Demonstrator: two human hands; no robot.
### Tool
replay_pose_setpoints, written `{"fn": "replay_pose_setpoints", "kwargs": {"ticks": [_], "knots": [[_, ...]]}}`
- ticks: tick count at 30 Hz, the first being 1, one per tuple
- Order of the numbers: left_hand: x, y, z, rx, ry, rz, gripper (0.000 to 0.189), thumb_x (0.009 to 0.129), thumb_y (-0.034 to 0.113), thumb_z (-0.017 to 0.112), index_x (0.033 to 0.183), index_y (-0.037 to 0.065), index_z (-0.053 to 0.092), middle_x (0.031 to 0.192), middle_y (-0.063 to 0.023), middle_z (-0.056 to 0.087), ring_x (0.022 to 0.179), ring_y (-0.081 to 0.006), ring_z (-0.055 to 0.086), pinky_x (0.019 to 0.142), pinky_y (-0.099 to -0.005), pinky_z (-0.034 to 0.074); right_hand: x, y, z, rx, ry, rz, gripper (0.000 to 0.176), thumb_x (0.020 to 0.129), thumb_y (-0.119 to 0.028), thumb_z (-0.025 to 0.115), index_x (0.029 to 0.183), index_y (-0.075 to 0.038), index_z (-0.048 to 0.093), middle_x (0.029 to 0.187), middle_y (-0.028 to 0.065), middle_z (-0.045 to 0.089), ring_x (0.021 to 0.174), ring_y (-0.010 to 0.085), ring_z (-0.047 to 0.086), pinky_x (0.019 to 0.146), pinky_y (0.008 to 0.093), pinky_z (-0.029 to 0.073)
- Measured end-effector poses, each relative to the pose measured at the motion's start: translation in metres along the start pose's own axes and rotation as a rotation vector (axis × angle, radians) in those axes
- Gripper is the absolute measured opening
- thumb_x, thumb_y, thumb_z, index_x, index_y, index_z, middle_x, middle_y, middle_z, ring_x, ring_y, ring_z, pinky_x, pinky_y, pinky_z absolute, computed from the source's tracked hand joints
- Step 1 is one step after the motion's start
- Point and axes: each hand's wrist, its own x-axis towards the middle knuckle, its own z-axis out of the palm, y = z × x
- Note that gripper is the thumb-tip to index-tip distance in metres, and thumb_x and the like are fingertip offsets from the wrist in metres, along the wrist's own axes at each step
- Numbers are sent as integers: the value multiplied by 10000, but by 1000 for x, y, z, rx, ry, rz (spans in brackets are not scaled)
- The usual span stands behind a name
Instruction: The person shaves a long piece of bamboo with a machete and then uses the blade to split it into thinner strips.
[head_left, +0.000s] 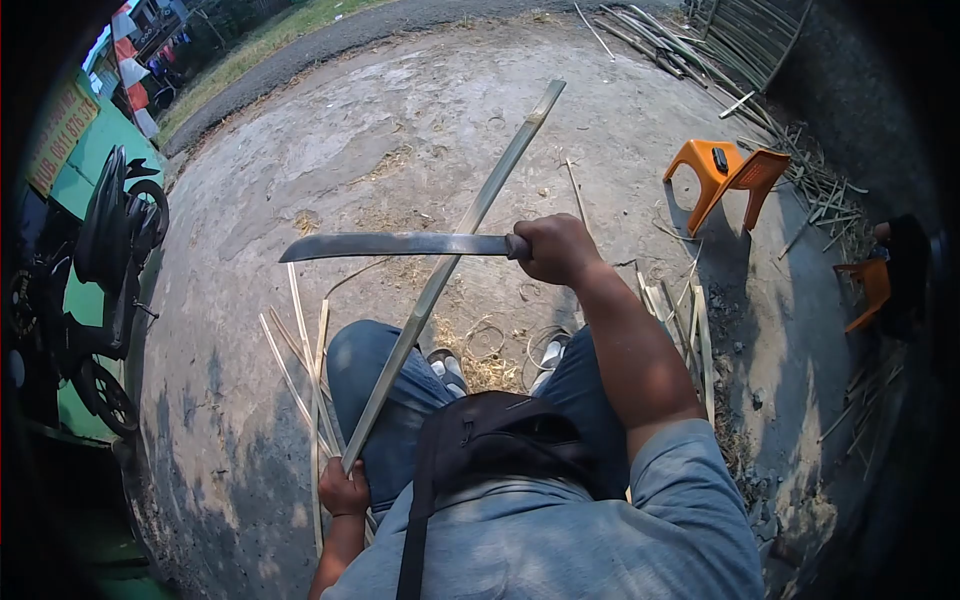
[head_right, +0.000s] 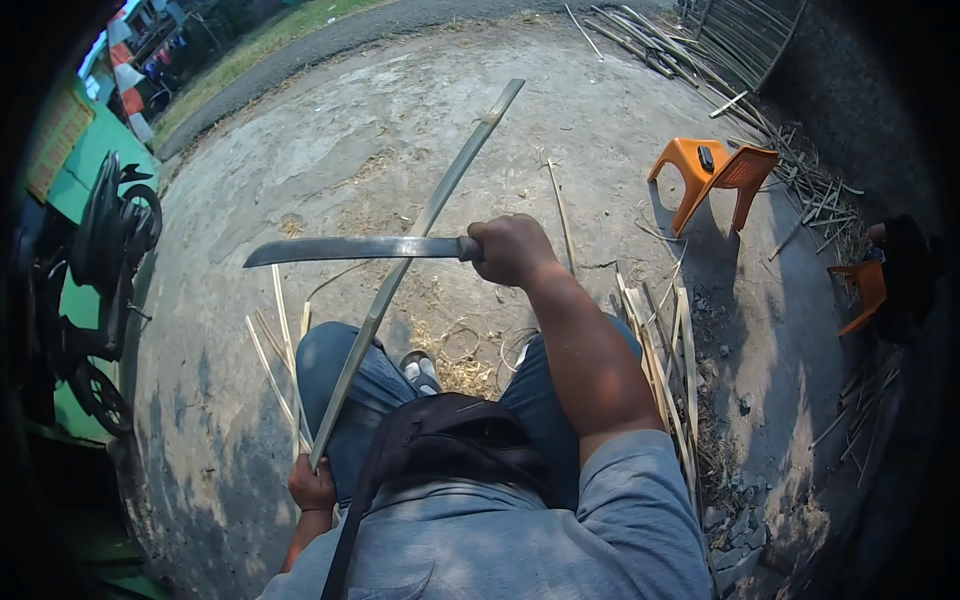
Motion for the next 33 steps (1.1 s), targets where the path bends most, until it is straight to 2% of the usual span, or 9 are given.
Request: {"fn": "replay_pose_setpoints", "kwargs": {"ticks": [4,8,12,15,19,20,23,26,33], "knots": [[0,1,-1,31,21,0,512,965,559,605,897,51,595,783,-222,634,744,-485,633,639,-573,475,11,45,6,314,134,468,227,909,-287,659,1049,-134,753,972,203,749,938,390,718,833,466,562],[3,9,-11,59,42,15,493,959,541,621,904,51,600,783,-221,635,742,-485,633,637,-574,474,4,43,-1,316,13,508,224,912,-262,640,1059,-133,750,1015,181,753,974,375,718,846,459,558],[1,8,-7,41,2,2,482,956,528,631,902,51,601,785,-220,635,745,-486,633,637,-574,469,-7,9,-9,238,-115,241,173,889,-241,650,1007,-151,740,959,149,750,932,375,713,831,475,562],[2,8,-6,3,0,3,495,960,541,621,899,50,601,784,-220,633,743,-489,630,637,-574,465,-14,-14,3,127,-121,-77,114,825,-225,706,881,-127,695,813,136,701,807,367,696,748,500,552],[2,5,-4,2,18,21,522,966,563,602,887,48,594,768,-216,625,727,-492,623,630,-576,462,-3,-3,3,-51,-44,-250,83,817,-229,692,828,-147,680,765,91,708,782,332,716,732,494,548],[1,1,-3,13,20,27,526,966,568,599,883,48,591,763,-214,624,722,-491,622,625,-576,460,-2,9,7,-43,65,-214,82,815,-218,689,799,-142,663,751,95,705,786,332,718,713,486,552],[1,-1,2,25,39,29,539,966,580,590,871,49,583,754,-212,621,710,-489,618,618,-578,458,5,37,-4,109,115,231,144,877,-258,686,879,-118,717,840,163,731,849,368,723,741,484,566],[2,1,-3,33,41,29,548,965,589,585,865,51,578,754,-216,615,712,-487,616,624,-582,456,4,67,8,257,206,416,197,903,-291,680,953,-111,741,895,181,744,865,383,722,772,492,568],[0,3,-3,9,23,39,556,963,594,584,866,47,569,755,-219,605,719,-489,613,636,-588,451,-10,15,-16,154,-55,233,168,880,-270,678,969,-136,727,903,154,743,895,373,718,798,481,569]]}}
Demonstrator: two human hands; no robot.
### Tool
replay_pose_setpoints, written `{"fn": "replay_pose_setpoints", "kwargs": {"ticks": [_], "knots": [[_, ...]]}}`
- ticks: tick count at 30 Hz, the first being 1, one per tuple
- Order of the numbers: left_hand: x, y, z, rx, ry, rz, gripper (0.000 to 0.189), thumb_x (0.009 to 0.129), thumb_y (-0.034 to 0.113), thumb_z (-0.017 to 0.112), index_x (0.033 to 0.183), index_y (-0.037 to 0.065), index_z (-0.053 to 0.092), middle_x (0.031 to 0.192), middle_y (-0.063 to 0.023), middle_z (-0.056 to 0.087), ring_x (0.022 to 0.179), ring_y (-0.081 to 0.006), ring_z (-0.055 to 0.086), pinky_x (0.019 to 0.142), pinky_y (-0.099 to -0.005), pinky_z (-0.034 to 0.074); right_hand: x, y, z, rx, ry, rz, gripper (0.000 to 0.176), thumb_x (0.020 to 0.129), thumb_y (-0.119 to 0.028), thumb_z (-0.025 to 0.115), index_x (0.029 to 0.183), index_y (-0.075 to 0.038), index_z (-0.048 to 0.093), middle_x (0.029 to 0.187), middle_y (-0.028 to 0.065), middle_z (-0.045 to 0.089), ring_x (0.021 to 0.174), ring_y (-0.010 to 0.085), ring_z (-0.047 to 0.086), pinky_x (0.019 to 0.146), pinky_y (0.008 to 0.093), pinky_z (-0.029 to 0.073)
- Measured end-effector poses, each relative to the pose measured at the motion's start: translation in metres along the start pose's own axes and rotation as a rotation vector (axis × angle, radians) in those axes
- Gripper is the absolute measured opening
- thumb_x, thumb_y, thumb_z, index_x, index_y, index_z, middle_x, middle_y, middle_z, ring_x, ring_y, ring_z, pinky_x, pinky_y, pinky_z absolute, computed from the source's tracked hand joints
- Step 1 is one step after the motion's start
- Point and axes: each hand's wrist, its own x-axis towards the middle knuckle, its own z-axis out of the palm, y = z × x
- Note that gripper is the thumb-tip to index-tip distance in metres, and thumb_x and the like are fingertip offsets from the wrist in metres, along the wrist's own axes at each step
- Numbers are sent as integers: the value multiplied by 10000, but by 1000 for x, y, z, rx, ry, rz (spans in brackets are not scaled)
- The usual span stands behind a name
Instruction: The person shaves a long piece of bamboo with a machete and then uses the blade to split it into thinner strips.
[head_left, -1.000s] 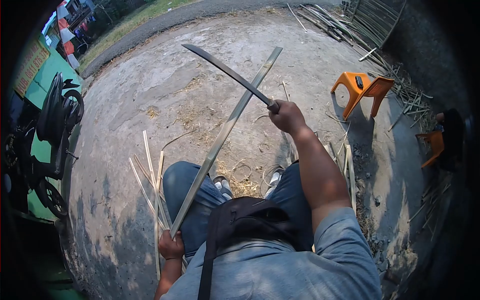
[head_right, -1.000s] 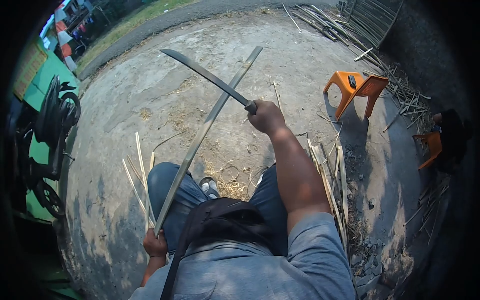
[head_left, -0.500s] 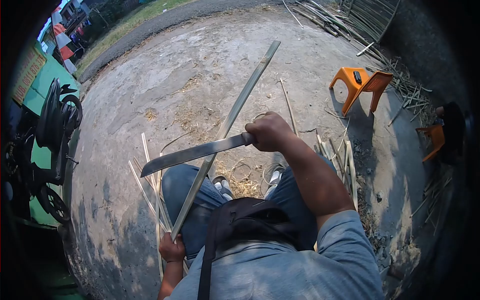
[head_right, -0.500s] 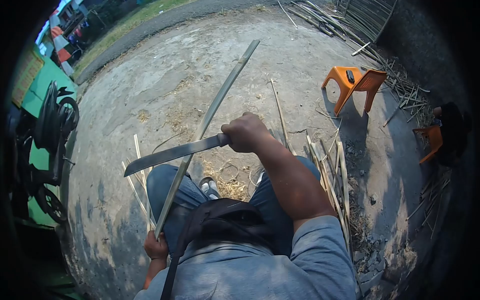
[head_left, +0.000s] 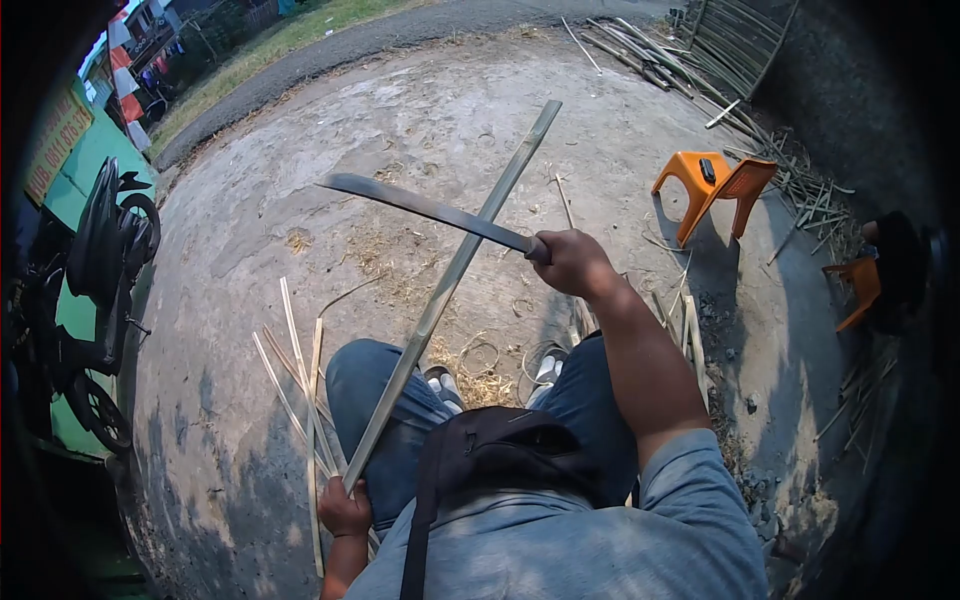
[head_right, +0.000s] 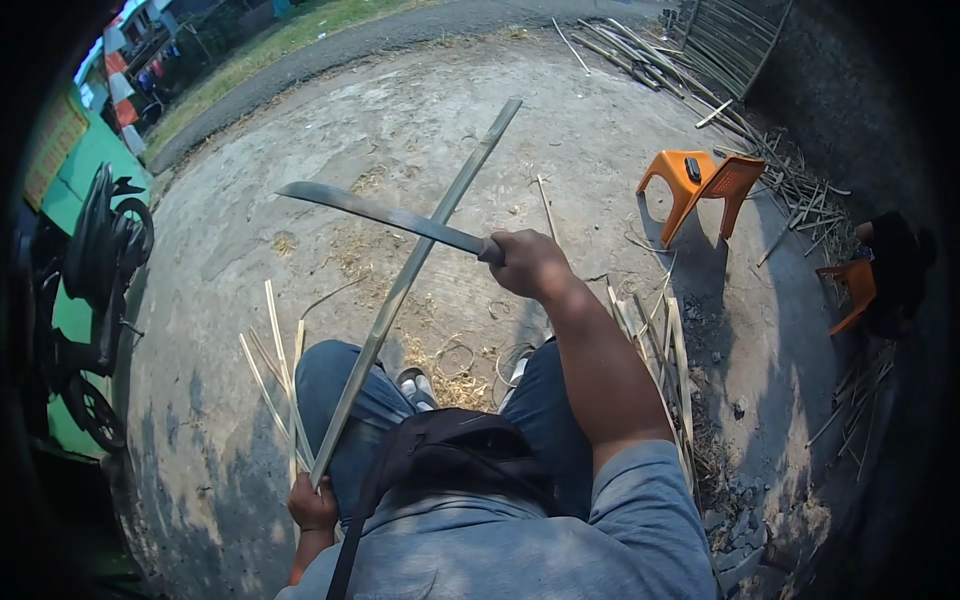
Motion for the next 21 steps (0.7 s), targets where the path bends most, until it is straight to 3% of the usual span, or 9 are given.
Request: {"fn": "replay_pose_setpoints", "kwargs": {"ticks": [3,6,8,12,13,17,21], "knots": [[1,0,0,3,0,12,559,966,593,580,879,41,575,767,-218,611,723,-491,613,635,-587,450,-11,-24,14,-184,-101,-336,93,821,-243,696,879,-172,704,800,88,715,825,346,712,747,466,556],[3,1,-3,17,-19,1,562,969,593,574,899,35,587,780,-221,620,732,-494,616,635,-584,453,-9,-35,18,-313,-127,-458,58,782,-208,697,827,-171,699,775,77,713,791,332,711,727,445,549],[-1,-1,-4,16,-35,-15,566,969,595,571,911,33,594,787,-226,626,741,-496,619,637,-583,456,2,-15,22,-209,-26,-416,61,790,-208,694,837,-171,698,773,96,709,800,337,713,740,461,552],[0,-4,4,-11,-24,-31,570,966,602,571,924,33,596,792,-236,631,748,-500,623,640,-584,460,21,13,7,-17,137,50,167,912,-285,664,939,-130,717,868,173,733,849,388,713,761,500,564],[-1,-4,4,-11,-24,-32,571,965,603,571,924,34,594,793,-239,632,747,-500,623,640,-585,460,21,20,11,67,213,70,198,930,-313,663,948,-125,720,886,187,734,862,395,714,752,496,565],[1,-4,2,-1,-31,-15,556,968,591,571,911,38,581,787,-241,632,739,-504,621,635,-590,457,12,13,10,111,119,133,180,916,-290,667,958,-129,734,896,186,738,871,403,712,767,490,563],[0,-2,1,-13,-49,-16,542,973,578,571,899,41,570,766,-239,627,720,-508,617,626,-592,456,-4,-13,16,77,-20,-71,155,892,-255,671,975,-137,730,904,165,740,880,392,711,786,492,563]]}}
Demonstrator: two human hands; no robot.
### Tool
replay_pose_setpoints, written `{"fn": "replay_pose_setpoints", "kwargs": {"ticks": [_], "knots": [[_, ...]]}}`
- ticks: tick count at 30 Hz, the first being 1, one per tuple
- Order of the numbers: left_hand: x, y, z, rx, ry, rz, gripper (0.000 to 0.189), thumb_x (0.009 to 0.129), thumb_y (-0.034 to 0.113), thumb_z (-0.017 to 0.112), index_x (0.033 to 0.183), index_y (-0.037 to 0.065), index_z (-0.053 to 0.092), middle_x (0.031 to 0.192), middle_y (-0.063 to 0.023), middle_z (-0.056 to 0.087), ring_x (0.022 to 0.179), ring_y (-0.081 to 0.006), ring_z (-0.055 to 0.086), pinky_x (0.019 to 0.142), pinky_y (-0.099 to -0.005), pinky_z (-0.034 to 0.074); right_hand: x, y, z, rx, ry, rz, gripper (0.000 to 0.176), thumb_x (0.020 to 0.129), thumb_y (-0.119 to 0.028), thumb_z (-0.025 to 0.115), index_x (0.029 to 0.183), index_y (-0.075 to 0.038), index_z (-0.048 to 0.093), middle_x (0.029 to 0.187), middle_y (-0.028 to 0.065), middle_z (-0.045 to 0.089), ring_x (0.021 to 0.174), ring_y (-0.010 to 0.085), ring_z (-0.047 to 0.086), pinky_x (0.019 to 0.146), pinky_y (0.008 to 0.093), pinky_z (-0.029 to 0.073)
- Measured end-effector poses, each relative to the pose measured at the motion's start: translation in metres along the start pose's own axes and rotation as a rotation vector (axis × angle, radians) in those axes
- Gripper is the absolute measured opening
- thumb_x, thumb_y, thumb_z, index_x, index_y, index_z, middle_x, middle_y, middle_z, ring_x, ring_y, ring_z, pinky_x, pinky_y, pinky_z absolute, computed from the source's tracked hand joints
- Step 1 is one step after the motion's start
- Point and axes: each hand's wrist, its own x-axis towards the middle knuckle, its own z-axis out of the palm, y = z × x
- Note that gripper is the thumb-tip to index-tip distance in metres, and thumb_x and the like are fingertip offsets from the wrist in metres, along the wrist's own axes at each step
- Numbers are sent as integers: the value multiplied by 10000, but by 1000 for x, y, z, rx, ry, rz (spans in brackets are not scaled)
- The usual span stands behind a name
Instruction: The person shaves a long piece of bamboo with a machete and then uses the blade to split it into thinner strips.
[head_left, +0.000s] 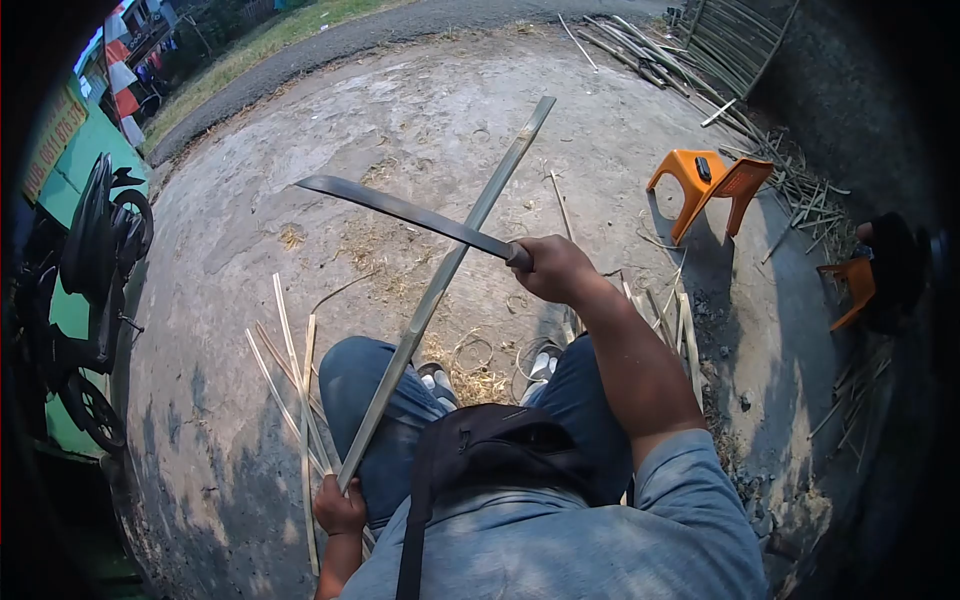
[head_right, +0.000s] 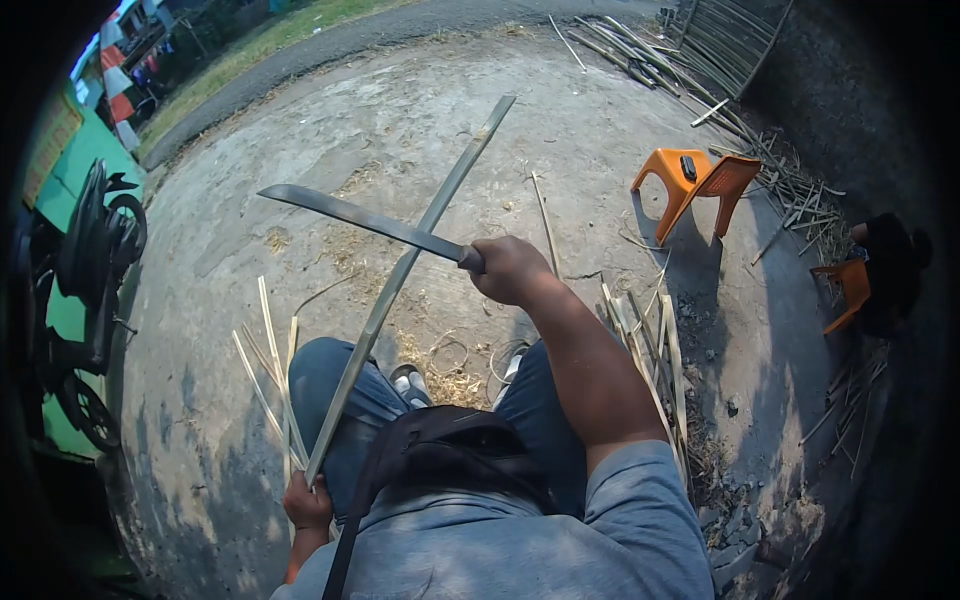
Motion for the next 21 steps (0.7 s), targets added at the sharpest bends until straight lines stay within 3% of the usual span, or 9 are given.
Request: {"fn": "replay_pose_setpoints", "kwargs": {"ticks": [4,7,8,11,14,17,21], "knots": [[3,7,-7,1,11,2,542,975,576,574,891,41,568,752,-234,625,704,-507,616,620,-587,459,-4,-29,10,-306,-174,-306,109,765,-195,711,873,-177,710,782,88,715,823,321,725,751,476,561],[2,3,-5,-4,-4,0,541,977,575,575,882,42,573,754,-229,626,705,-501,620,620,-582,462,2,-25,7,-342,-93,-363,90,758,-193,708,847,-179,700,784,79,719,819,315,726,750,475,559],[0,1,-4,-3,4,-1,542,977,577,574,880,43,575,751,-228,626,705,-498,621,620,-581,462,6,-13,9,-298,-24,-340,83,757,-190,705,837,-169,692,783,93,715,817,325,723,749,481,555],[3,3,1,-21,37,7,545,977,581,571,877,46,582,745,-225,624,705,-494,623,620,-580,462,16,14,-3,-46,69,44,167,855,-253,697,952,-122,732,878,176,735,878,382,715,807,487,555],[4,6,-2,-24,47,7,549,977,588,567,882,48,586,742,-224,623,708,-494,624,622,-579,462,24,45,-3,126,266,275,218,890,-284,695,1004,-103,740,924,192,745,900,392,716,816,479,556],[5,4,-5,15,19,5,554,979,594,560,883,49,586,741,-225,621,712,-497,624,622,-576,462,16,45,-4,210,266,296,220,887,-274,702,1004,-91,737,921,190,746,900,389,720,797,466,559],[2,7,-1,-29,4,-11,551,987,585,552,877,46,577,741,-233,614,718,-506,618,623,-576,459,8,23,-8,158,77,101,203,884,-275,708,1017,-126,746,907,189,741,879,388,716,777,454,563]]}}
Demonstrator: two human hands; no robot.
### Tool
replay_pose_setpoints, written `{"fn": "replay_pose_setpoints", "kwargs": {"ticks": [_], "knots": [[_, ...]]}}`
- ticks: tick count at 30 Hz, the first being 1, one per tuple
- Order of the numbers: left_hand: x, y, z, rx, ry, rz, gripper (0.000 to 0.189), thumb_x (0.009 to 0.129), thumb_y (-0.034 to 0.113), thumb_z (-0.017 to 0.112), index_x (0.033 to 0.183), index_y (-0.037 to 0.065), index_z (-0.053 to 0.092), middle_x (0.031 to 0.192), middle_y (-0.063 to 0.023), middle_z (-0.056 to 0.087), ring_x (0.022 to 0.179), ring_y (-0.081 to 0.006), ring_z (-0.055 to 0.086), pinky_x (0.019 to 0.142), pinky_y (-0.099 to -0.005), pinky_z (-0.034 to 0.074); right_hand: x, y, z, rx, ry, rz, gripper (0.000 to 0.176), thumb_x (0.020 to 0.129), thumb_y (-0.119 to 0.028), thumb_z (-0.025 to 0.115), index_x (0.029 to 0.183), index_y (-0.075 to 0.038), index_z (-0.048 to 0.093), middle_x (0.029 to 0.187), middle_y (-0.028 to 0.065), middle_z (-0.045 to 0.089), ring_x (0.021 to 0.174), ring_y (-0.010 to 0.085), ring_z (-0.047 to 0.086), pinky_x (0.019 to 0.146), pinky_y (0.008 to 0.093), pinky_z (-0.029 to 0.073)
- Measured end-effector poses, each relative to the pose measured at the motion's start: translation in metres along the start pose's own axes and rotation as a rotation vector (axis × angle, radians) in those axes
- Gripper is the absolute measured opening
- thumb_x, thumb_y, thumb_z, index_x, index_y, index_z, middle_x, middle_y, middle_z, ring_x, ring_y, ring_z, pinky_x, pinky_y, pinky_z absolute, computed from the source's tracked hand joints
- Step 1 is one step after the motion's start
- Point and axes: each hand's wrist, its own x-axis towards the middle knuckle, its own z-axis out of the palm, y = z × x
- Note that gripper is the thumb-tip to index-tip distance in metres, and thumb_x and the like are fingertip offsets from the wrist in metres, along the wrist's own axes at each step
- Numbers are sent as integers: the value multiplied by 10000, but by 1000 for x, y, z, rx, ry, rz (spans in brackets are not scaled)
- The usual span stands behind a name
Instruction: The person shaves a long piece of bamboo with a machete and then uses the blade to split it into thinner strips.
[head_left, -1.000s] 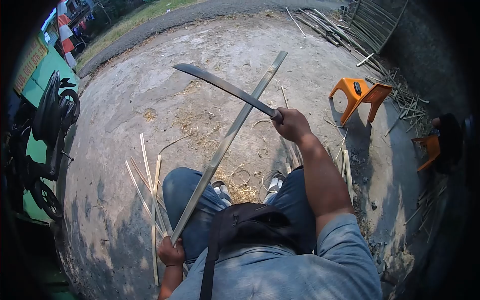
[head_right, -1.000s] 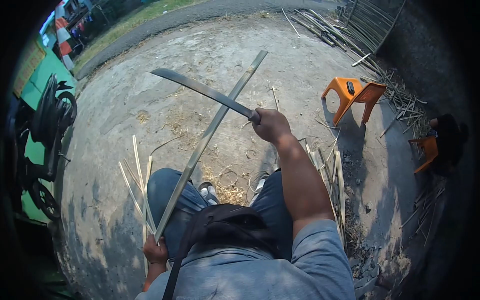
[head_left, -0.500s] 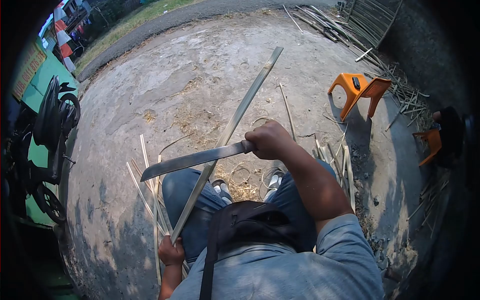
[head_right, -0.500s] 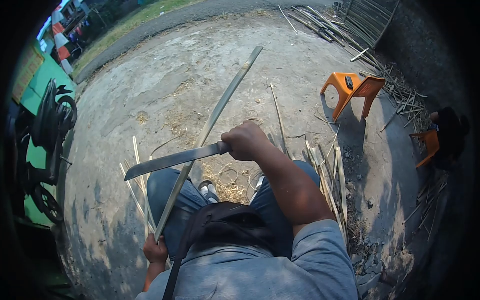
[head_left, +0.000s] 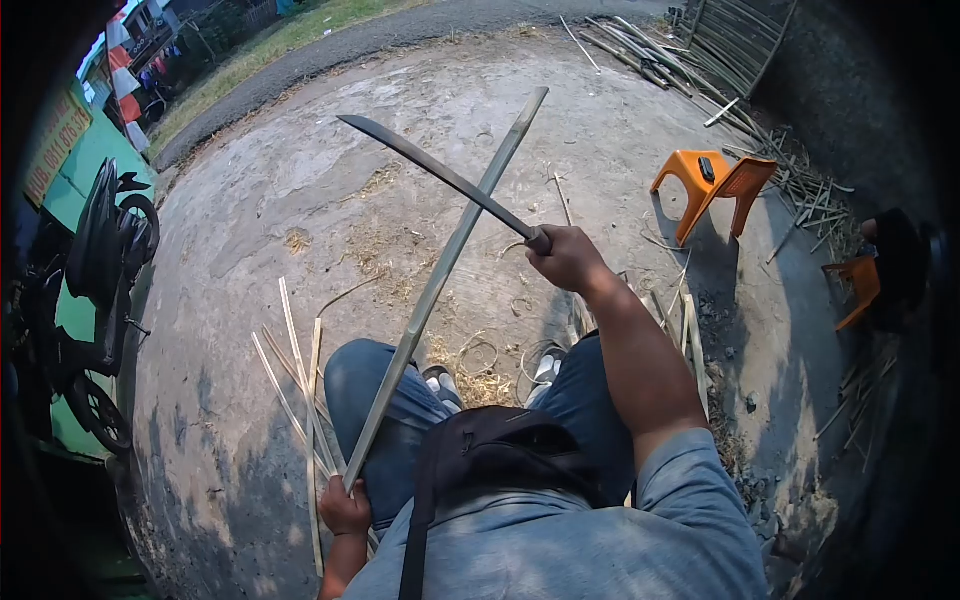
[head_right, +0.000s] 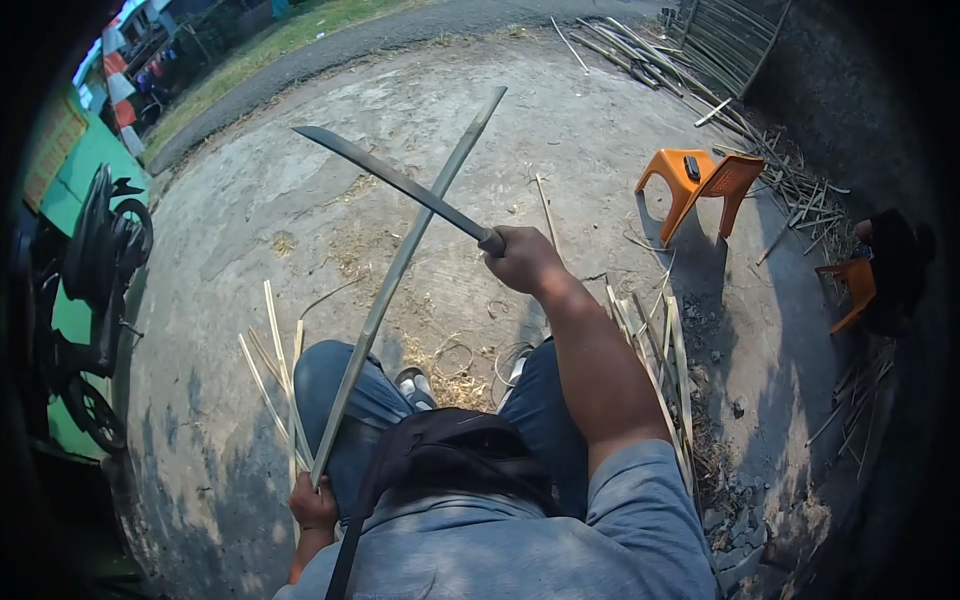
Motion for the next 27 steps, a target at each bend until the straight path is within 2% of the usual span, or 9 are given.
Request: {"fn": "replay_pose_setpoints", "kwargs": {"ticks": [2,4,8,10,14,17,20,23,27], "knots": [[-1,2,0,-20,11,0,549,991,580,550,874,44,572,743,-237,611,722,-509,616,624,-577,457,-7,-14,15,-63,-75,-135,156,858,-254,706,970,-152,744,881,163,741,861,375,717,767,468,567],[-1,1,0,-26,19,-2,547,995,575,548,872,42,568,745,-240,610,726,-509,615,626,-580,454,-15,-37,22,-307,-194,-276,114,814,-222,707,906,-158,728,830,128,731,835,361,717,751,482,566],[-2,-2,-3,17,-8,-4,558,996,583,543,878,39,572,747,-240,608,728,-509,614,624,-582,450,-15,-49,29,-471,-242,-508,104,729,-208,718,824,-166,709,781,91,712,805,341,715,739,478,557],[-4,-7,2,14,-3,-12,562,995,587,541,880,38,574,746,-241,606,724,-509,611,624,-584,447,-12,-44,19,-439,-192,-444,94,737,-205,716,825,-173,713,782,90,715,811,337,717,737,472,558],[-2,-4,6,-40,23,-2,552,991,581,548,891,40,583,756,-242,614,727,-508,614,630,-586,448,3,-14,-2,-143,-60,-15,166,872,-256,682,973,-150,759,920,160,748,886,372,715,784,469,559],[-3,-5,5,-20,8,-4,541,986,571,560,897,39,587,763,-243,619,732,-507,618,635,-587,451,7,7,-6,1,25,167,198,899,-278,672,1013,-144,765,951,184,747,910,367,719,805,453,564],[-3,-2,0,0,1,-16,530,981,560,573,898,37,588,762,-243,617,734,-508,617,636,-587,453,1,1,-3,15,19,95,203,896,-276,673,1015,-135,756,937,178,746,903,364,721,802,447,562],[-4,-2,3,-10,-1,-16,520,980,550,578,896,37,586,756,-241,611,733,-507,613,635,-585,453,-6,-18,3,-24,-105,15,198,895,-264,667,1021,-138,752,959,166,755,917,367,717,815,443,563],[-3,1,0,19,13,-15,513,986,546,573,888,42,584,752,-236,604,731,-504,612,630,-584,450,-16,-41,25,-326,-240,-292,142,817,-221,689,943,-164,721,869,113,727,852,345,722,767,483,567]]}}
